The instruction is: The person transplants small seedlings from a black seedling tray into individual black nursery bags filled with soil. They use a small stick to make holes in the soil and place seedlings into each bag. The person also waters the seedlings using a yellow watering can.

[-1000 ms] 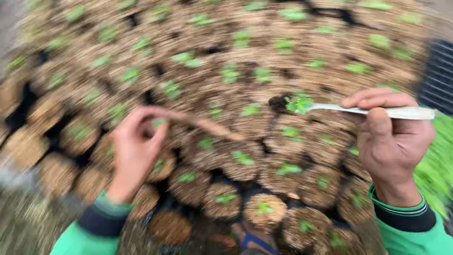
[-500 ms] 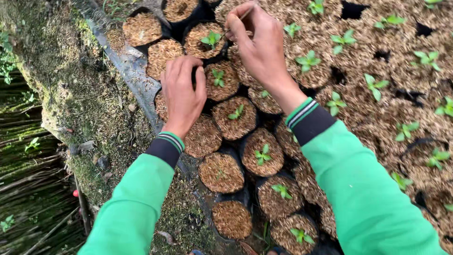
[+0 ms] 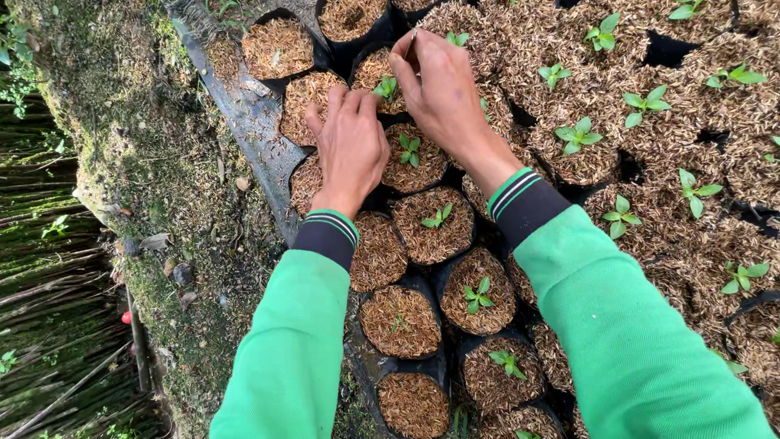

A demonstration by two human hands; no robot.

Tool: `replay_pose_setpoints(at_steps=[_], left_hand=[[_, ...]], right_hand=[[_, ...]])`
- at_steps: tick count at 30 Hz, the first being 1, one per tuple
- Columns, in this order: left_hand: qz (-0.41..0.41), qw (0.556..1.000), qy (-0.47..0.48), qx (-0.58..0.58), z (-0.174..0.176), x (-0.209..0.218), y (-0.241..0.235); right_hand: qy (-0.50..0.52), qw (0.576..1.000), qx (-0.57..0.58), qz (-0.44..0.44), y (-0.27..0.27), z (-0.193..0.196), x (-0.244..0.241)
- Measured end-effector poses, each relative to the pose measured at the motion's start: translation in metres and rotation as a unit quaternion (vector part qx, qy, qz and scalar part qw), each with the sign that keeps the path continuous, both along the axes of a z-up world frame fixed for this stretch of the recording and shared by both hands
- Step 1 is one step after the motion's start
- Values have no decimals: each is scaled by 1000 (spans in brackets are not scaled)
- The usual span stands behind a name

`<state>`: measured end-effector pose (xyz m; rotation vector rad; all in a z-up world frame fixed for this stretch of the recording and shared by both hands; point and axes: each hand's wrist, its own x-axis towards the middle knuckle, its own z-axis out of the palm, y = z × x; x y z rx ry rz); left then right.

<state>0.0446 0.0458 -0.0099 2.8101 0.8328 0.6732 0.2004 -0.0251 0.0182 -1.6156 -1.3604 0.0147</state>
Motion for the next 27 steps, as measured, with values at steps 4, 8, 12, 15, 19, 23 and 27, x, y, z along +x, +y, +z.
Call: replay_pose_setpoints(at_steps=[4,8,12,15,19,23,27], left_hand=[[-46,994,-20,-98,-4,-2,10],[-93,991,-3,-98,-1,-5,14],[-84,991,6,-108,7,-2,14],[-45,994,-50,-85,11,-3,9],[-38,997,-18,-69,10,5,5],[-58,995,13,-84,8,9,9],[-95,992,20,-82,18,5,17]], right_hand=[[-27,999,-6,30,0,3,2],[-4,998,-32,57,1,12,1],[-26,998,-20,52,-8,23,3],[-18,999,-6,35,-22,28,12],[-17,1000,-6,1,-32,25,20],[-44,999,-8,26,-39,17,12],[-2,1000,5,10,-61,24,15]])
